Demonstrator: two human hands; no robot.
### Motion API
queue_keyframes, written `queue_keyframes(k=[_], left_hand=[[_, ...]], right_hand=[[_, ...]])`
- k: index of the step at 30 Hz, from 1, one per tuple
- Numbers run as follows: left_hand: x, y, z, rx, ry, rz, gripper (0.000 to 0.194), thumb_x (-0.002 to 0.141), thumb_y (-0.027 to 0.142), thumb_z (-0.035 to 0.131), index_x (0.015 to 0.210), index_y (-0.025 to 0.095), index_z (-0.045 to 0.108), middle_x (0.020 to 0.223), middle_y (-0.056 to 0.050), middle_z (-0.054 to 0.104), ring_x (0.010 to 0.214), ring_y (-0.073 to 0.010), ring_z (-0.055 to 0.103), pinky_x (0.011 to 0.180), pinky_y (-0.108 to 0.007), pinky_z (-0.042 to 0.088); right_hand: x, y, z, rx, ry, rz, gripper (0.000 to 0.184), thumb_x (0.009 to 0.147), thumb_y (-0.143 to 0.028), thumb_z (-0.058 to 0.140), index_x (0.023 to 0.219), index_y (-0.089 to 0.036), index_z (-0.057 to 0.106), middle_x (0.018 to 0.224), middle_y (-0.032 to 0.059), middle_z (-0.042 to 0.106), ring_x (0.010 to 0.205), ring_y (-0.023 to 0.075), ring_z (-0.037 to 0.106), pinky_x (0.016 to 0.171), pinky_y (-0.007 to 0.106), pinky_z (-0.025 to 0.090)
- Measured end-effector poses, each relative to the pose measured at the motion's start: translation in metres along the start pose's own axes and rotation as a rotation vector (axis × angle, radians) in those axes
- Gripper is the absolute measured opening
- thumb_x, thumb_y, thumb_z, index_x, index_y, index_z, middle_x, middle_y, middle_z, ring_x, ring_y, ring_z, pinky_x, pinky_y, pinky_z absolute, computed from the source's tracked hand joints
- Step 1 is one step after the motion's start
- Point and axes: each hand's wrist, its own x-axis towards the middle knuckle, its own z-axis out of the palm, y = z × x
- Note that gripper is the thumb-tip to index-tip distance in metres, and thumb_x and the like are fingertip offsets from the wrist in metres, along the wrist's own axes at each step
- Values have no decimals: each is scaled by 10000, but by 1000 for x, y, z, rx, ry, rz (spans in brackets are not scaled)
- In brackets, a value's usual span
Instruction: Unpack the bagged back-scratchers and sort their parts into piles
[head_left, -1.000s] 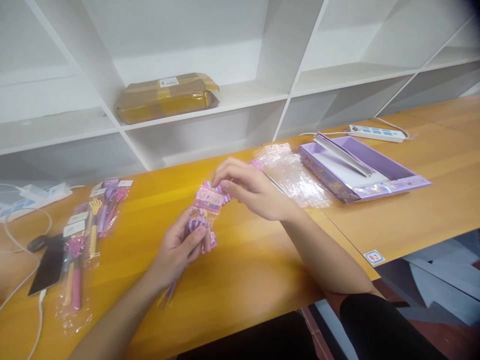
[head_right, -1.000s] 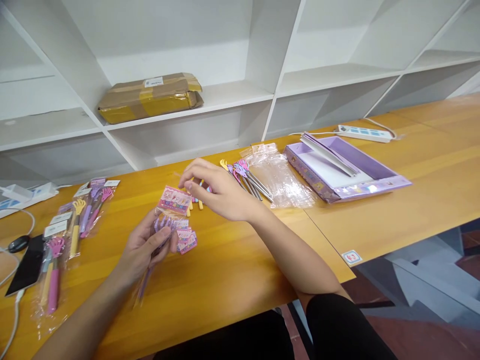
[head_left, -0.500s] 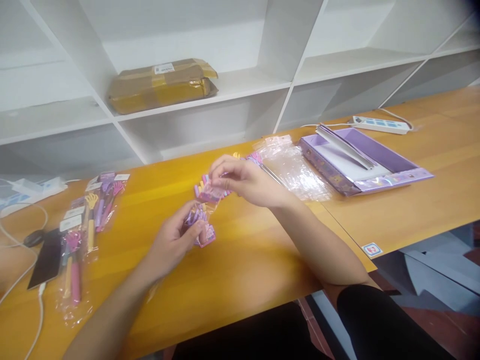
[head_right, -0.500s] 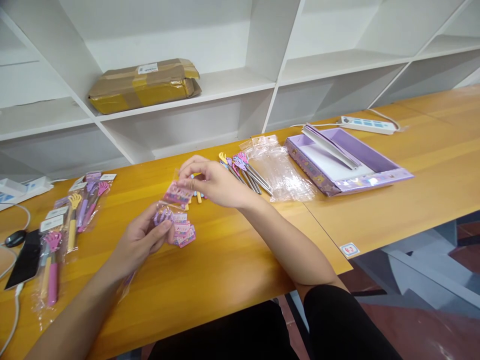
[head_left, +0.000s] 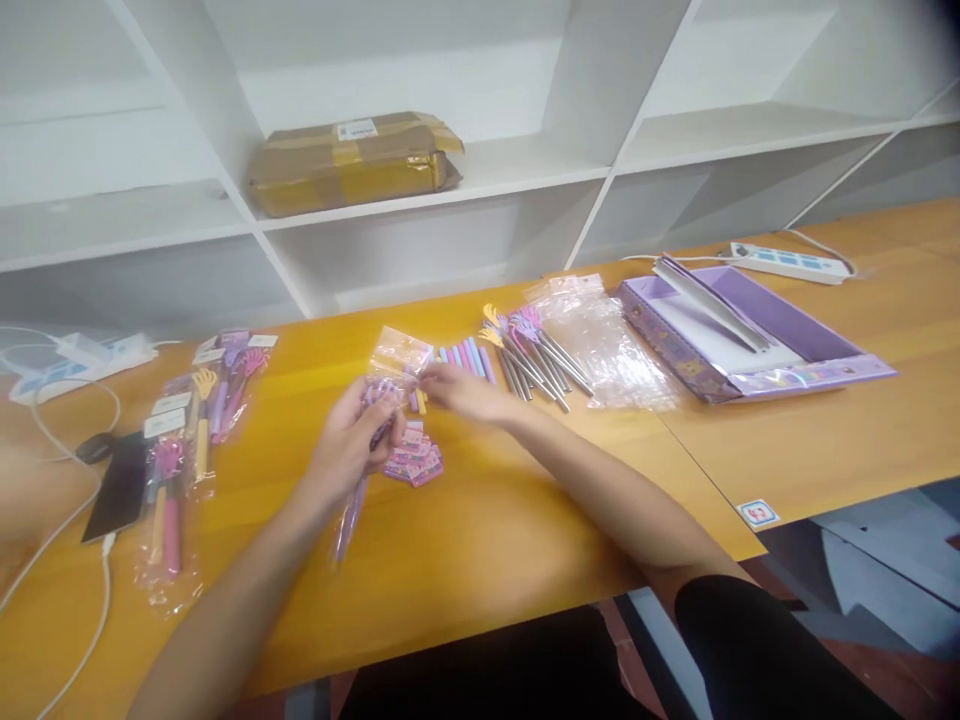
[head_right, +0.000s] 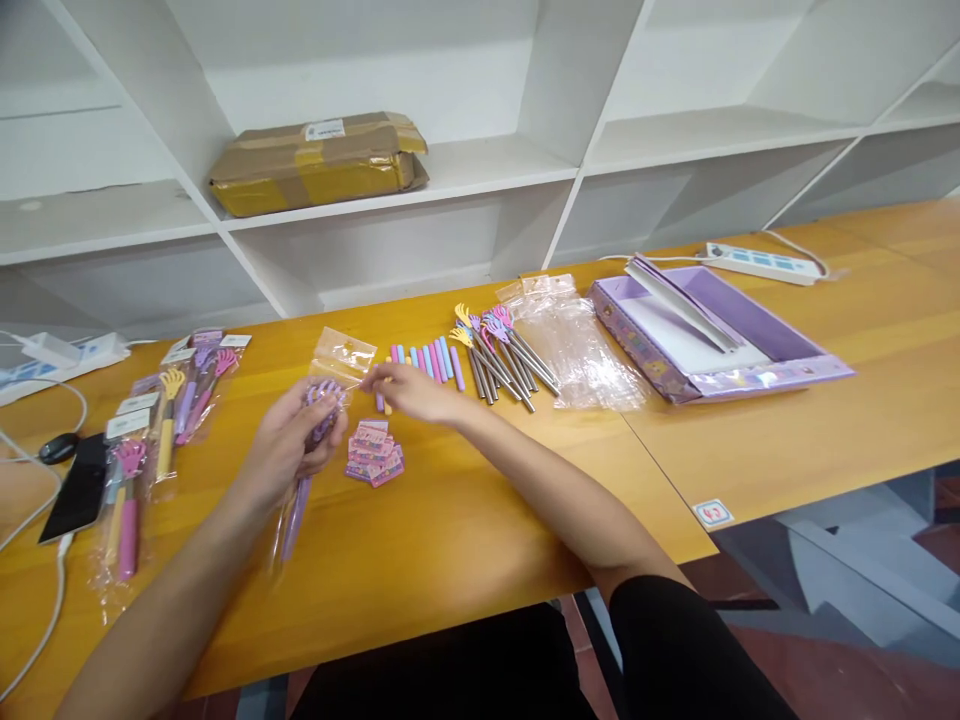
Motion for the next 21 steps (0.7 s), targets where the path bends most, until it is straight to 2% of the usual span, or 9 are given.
queue_keyframes(k=[1, 3, 5, 8, 10, 12, 15, 18, 21], left_hand=[[2, -2, 0, -20, -10, -19, 319, 978, 492, 707, 1063, 243, 527, 646, 79, 621, 346, -20, 272, 359, -135, 169], [4, -6, 1, -66, -36, -54, 329, 963, 484, 730, 1072, 236, 542, 647, 78, 620, 343, -16, 255, 356, -138, 148], [5, -11, 3, -135, -117, -80, 353, 953, 497, 741, 1086, 224, 562, 650, 66, 632, 339, -17, 244, 352, -150, 148], [3, -22, 9, -261, -333, -87, 402, 916, 536, 758, 1013, 176, 608, 664, 4, 674, 395, -48, 394, 400, -183, 312], [1, -33, 13, -303, -489, -117, 424, 892, 548, 776, 971, 156, 634, 703, -43, 705, 504, -96, 549, 496, -219, 434], [0, -45, 17, -301, -618, -173, 420, 890, 538, 786, 991, 152, 654, 729, -53, 709, 567, -122, 605, 534, -236, 453], [-1, -64, 25, -282, -728, -231, 381, 902, 492, 794, 1001, 153, 651, 676, -3, 626, 521, -89, 498, 493, -224, 341], [-1, -79, 33, -267, -757, -287, 379, 924, 499, 788, 932, 165, 608, 598, 83, 421, 489, -55, 302, 495, -230, 217], [0, -86, 34, -224, -756, -357, 480, 935, 583, 773, 842, 202, 496, 616, 119, 268, 503, -48, 179, 507, -242, 142]], right_hand=[[-6, -9, -4, 65, 1, -18, 221, 1067, -309, 511, 1020, -177, 682, 677, -33, 512, 583, 113, 402, 533, 249, 288], [-19, -31, -11, 177, 0, -67, 278, 1065, -384, 535, 1211, -187, 665, 718, -40, 532, 564, 107, 377, 513, 249, 276], [-30, -53, -12, 170, 65, -137, 291, 1023, -426, 654, 1175, -180, 688, 806, -13, 615, 611, 98, 450, 550, 245, 347], [-38, -77, -16, -27, 345, -267, 283, 1031, -433, 685, 945, -165, 716, 840, 15, 670, 708, 110, 554, 645, 247, 442], [-39, -87, -27, -143, 590, -370, 322, 1073, -463, 644, 947, -176, 718, 857, 18, 677, 757, 121, 592, 673, 246, 464], [-40, -94, -44, -286, 738, -454, 320, 1089, -475, 642, 985, -183, 720, 891, 19, 681, 799, 126, 619, 684, 243, 474], [-46, -106, -74, -473, 825, -519, 242, 1080, -399, 681, 1001, -178, 737, 846, 4, 685, 699, 98, 581, 622, 226, 439], [-59, -125, -110, -514, 970, -563, 116, 1083, -233, 645, 1067, -167, 738, 918, 9, 743, 544, 43, 491, 527, 211, 355], [-73, -144, -153, -583, 975, -444, 169, 1047, -80, 588, 1055, -164, 734, 1086, 47, 785, 520, 20, 523, 518, 207, 349]])
